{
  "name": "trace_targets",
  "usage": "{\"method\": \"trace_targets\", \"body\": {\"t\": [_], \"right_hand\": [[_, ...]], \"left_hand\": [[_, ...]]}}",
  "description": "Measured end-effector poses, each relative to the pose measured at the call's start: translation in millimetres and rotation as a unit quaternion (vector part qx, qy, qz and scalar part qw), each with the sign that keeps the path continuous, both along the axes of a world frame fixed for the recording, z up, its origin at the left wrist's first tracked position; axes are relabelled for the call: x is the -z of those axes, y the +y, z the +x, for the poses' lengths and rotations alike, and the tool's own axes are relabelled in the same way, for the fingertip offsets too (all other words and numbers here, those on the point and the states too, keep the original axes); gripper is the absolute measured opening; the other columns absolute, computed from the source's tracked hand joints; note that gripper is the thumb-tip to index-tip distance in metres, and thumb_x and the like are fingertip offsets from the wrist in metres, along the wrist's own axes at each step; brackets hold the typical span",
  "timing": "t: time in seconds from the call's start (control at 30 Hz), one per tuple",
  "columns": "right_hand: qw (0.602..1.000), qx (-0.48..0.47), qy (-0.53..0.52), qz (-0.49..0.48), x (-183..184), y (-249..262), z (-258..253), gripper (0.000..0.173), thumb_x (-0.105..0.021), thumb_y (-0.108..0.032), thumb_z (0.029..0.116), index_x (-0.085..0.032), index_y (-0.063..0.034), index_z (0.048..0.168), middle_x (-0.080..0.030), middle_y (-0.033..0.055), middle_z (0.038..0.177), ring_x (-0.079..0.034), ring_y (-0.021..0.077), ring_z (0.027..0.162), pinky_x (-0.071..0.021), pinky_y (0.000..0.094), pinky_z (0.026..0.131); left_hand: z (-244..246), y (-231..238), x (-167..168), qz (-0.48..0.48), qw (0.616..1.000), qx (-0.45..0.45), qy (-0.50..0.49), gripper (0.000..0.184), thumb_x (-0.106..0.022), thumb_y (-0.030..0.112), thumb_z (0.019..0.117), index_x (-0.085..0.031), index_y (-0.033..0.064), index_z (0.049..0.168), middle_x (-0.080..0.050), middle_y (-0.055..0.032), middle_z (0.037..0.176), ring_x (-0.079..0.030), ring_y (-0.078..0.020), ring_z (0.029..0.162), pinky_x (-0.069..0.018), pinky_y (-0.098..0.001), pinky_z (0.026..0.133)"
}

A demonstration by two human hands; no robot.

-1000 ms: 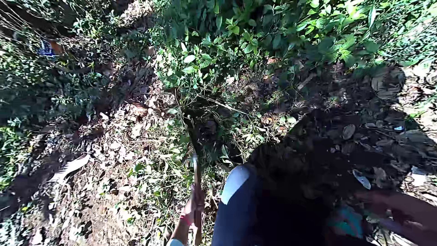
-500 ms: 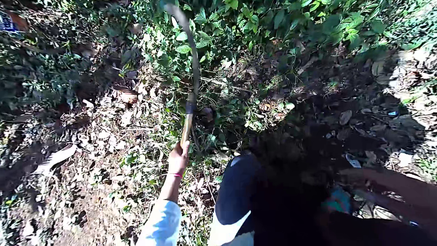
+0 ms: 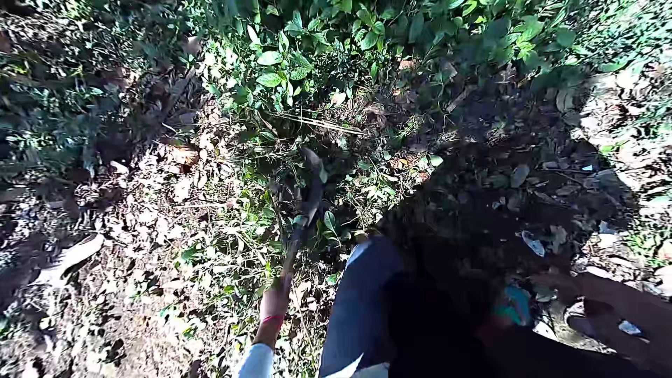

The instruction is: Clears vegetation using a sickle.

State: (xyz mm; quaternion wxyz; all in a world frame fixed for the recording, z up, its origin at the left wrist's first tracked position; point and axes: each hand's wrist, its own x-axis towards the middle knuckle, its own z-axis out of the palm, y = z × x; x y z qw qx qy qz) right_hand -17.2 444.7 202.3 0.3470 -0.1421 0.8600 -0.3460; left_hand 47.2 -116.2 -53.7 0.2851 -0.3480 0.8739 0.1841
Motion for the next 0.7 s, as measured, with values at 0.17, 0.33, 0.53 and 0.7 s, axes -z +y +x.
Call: {"method": "trace_targets", "body": {"t": [0.17,0.33,0.53,0.7], "right_hand": [[1.000,0.004,0.021,0.007,-4,-3,-1,0.049,-0.055,-0.023,0.1031,-0.053,0.0080,0.141,-0.063,0.0327,0.118,-0.066,0.0446,0.097,-0.0541,0.0583,0.086],[1.000,0.007,0.013,0.004,-4,-1,3,0.048,-0.055,-0.023,0.1038,-0.053,0.0057,0.142,-0.063,0.0320,0.118,-0.065,0.0440,0.099,-0.0538,0.0584,0.087],[0.999,0.020,-0.018,0.021,-1,4,12,0.046,-0.056,-0.019,0.1036,-0.052,0.0054,0.143,-0.063,0.0330,0.120,-0.066,0.0447,0.102,-0.0536,0.0579,0.090],[0.999,-0.001,0.021,0.026,-1,-4,5,0.045,-0.056,-0.018,0.1025,-0.054,0.0064,0.140,-0.064,0.0323,0.118,-0.066,0.0439,0.099,-0.0536,0.0579,0.089]], "left_hand": [[-192,91,-45,-0.021,0.947,0.321,0.020,0.062,-0.047,0.056,0.1042,-0.056,0.0059,0.140,-0.069,-0.0292,0.116,-0.066,-0.0506,0.110,-0.0503,-0.0692,0.090],[-184,6,43,-0.022,0.993,0.108,0.037,0.066,-0.041,0.061,0.1040,-0.065,0.0070,0.133,-0.067,-0.0284,0.125,-0.063,-0.0481,0.119,-0.0478,-0.0698,0.098],[-64,14,26,0.019,0.993,-0.087,0.071,0.068,-0.034,0.052,0.1094,-0.062,-0.0074,0.127,-0.066,-0.0339,0.115,-0.064,-0.0489,0.111,-0.0474,-0.0651,0.096],[-170,77,-33,0.021,0.970,0.242,0.021,0.067,-0.042,0.060,0.1044,-0.058,0.0031,0.136,-0.069,-0.0288,0.115,-0.066,-0.0481,0.111,-0.0502,-0.0674,0.092]]}}
